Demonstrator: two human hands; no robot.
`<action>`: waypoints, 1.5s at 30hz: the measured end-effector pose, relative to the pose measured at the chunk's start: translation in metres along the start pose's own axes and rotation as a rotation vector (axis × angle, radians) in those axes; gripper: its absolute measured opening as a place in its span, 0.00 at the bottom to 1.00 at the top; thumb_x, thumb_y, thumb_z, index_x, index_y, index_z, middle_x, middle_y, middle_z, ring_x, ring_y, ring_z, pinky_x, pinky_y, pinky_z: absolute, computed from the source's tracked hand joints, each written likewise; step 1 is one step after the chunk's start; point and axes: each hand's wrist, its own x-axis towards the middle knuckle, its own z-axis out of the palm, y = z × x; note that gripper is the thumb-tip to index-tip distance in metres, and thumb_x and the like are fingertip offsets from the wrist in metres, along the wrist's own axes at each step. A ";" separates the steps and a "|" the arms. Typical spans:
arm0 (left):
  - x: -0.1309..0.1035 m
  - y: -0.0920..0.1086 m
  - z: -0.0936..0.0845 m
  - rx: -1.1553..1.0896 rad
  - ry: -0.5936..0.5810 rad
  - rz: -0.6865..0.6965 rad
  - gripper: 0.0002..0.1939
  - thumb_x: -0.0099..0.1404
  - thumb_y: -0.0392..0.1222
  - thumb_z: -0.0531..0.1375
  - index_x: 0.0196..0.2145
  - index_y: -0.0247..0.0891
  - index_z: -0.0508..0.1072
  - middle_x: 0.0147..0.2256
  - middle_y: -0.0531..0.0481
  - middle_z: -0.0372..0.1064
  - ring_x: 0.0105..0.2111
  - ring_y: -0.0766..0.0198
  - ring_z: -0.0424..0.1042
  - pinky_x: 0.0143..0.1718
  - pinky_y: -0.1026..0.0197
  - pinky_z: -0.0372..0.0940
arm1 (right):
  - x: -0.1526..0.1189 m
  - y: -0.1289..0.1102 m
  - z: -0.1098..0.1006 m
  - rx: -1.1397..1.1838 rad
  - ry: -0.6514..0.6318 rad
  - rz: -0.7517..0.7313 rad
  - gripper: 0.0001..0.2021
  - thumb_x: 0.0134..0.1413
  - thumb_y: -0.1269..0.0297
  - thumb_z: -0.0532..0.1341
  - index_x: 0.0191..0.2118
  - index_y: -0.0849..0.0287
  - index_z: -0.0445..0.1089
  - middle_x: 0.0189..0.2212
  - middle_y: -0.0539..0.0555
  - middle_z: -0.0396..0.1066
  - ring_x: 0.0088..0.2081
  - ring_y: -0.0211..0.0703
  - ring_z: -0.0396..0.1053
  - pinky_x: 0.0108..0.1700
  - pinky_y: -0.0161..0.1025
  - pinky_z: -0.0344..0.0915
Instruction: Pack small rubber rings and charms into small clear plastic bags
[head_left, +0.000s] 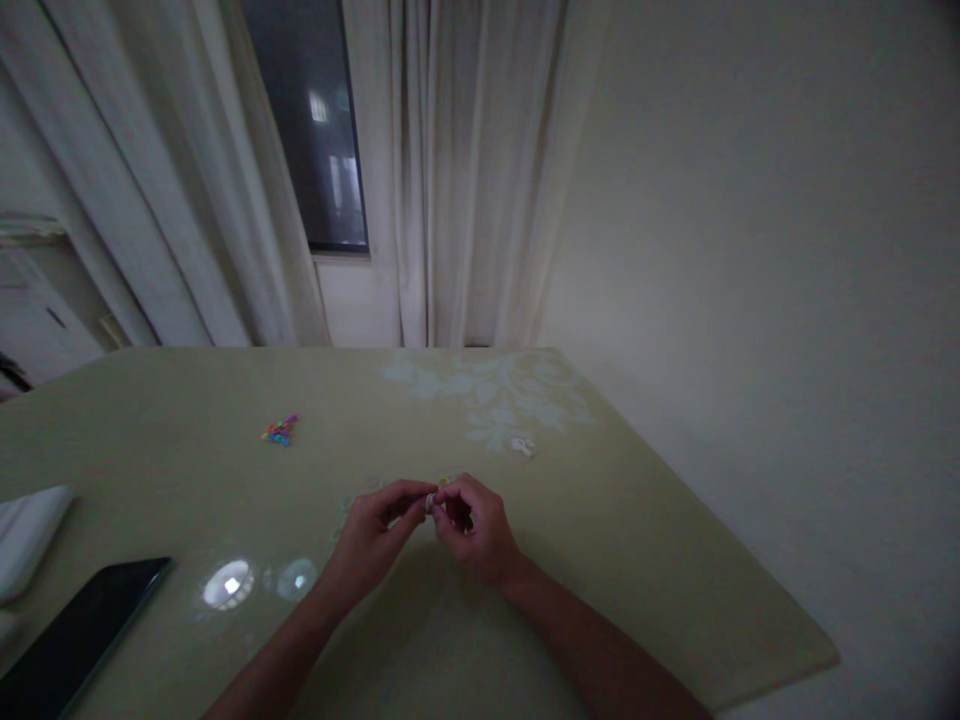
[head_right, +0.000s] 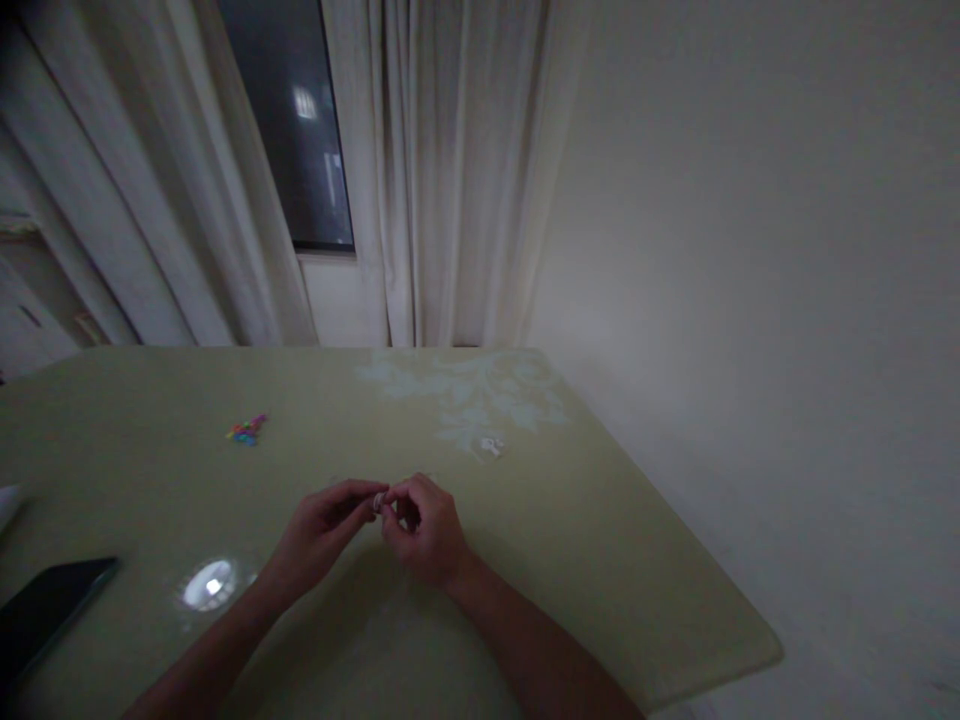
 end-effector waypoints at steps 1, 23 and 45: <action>0.000 0.000 0.000 -0.003 0.009 0.004 0.11 0.67 0.45 0.64 0.42 0.40 0.83 0.38 0.45 0.84 0.37 0.58 0.83 0.43 0.58 0.78 | 0.000 0.000 0.000 0.001 0.003 -0.006 0.03 0.57 0.68 0.62 0.37 0.57 0.72 0.26 0.47 0.64 0.24 0.35 0.61 0.27 0.32 0.60; -0.001 0.001 0.004 -0.088 0.036 0.000 0.12 0.67 0.44 0.64 0.44 0.39 0.83 0.39 0.45 0.84 0.36 0.59 0.83 0.39 0.59 0.79 | 0.000 0.001 0.002 -0.010 0.051 -0.037 0.07 0.63 0.60 0.66 0.37 0.57 0.78 0.25 0.49 0.67 0.26 0.38 0.64 0.30 0.36 0.62; 0.003 -0.001 0.003 -0.231 0.014 0.013 0.09 0.66 0.47 0.68 0.38 0.39 0.81 0.35 0.48 0.81 0.34 0.63 0.80 0.37 0.64 0.76 | 0.000 0.001 0.002 0.026 0.083 -0.044 0.05 0.61 0.64 0.67 0.36 0.59 0.79 0.25 0.49 0.67 0.25 0.37 0.63 0.29 0.35 0.60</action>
